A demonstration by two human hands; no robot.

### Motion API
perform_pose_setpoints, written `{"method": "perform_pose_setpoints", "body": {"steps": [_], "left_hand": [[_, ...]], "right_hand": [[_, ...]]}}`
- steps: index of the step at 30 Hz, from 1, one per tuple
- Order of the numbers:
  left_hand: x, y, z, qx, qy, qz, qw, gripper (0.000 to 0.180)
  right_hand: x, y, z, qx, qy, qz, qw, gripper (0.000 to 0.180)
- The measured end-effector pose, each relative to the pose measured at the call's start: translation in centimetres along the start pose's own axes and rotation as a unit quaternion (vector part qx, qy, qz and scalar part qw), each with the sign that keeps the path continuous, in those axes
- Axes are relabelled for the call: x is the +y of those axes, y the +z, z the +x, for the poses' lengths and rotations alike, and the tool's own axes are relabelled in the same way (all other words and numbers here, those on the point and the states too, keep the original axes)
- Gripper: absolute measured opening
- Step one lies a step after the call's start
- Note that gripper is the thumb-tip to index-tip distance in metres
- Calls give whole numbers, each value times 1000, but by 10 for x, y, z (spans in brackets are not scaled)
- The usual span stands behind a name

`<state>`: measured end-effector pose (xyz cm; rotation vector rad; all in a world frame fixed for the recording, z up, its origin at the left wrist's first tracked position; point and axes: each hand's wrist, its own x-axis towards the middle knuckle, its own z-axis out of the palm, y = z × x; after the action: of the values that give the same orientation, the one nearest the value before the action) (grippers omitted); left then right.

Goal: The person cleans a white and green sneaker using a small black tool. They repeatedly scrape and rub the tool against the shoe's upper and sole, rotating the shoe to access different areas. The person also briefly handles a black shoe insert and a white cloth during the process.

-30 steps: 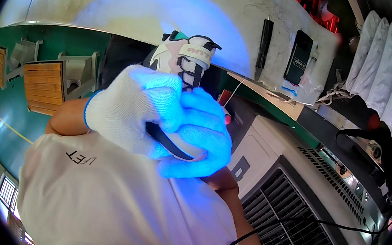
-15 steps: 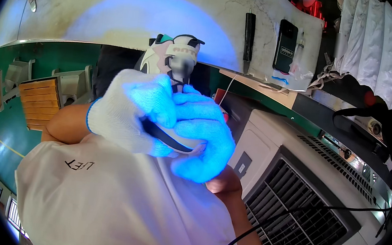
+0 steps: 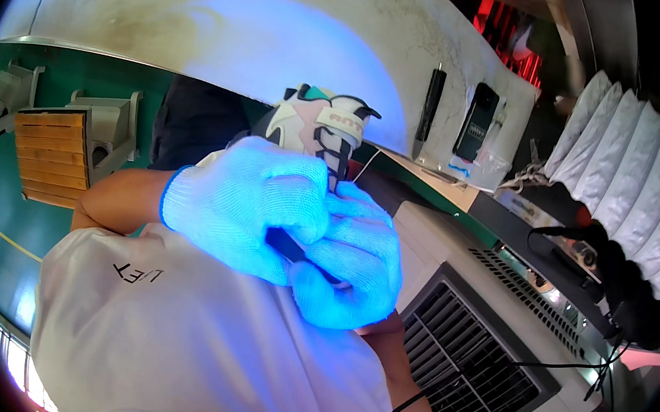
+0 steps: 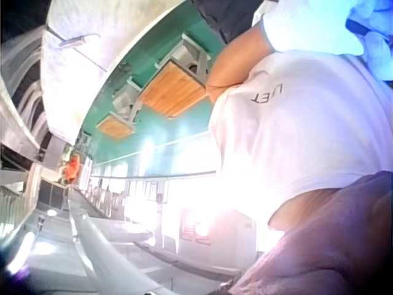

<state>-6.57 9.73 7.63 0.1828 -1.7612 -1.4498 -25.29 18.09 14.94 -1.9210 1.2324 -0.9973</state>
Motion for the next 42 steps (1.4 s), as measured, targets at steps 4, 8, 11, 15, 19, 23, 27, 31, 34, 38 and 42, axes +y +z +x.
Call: {"method": "perform_pose_setpoints", "body": {"steps": [4,8,11,15,19,23,27,31,34,38,42], "left_hand": [[-10,5,-14,153,26,78,985,58],[-22,-4,-60,160,-110,115,974,65],[-27,-7,-66,119,-147,95,977,58],[-8,2,-40,82,-84,146,982,38],[-16,1,-28,65,82,146,984,34],[-29,-7,-3,9,42,62,997,40],[-28,5,25,23,-53,20,998,47],[-32,14,45,18,-65,91,994,43],[-39,11,61,-36,-69,206,975,54],[-29,-8,70,-71,-114,353,926,62],[-5,-21,52,-103,-204,525,820,68]], "right_hand": [[5,-1,-4,-4,-3,-70,998,59],[4,-11,-15,-50,7,-41,998,80],[-4,-13,-15,-54,70,-4,996,85],[-1,-7,-17,-34,38,-56,997,64],[3,-17,-9,-65,27,-73,995,58],[9,-15,-20,-3,55,-67,996,62],[50,-29,-33,18,63,-51,997,66],[94,-26,-45,65,103,-46,991,70],[126,-20,-51,109,128,-46,985,74],[162,-12,-44,135,134,-24,981,79],[176,-7,-45,138,87,42,986,87]]}}
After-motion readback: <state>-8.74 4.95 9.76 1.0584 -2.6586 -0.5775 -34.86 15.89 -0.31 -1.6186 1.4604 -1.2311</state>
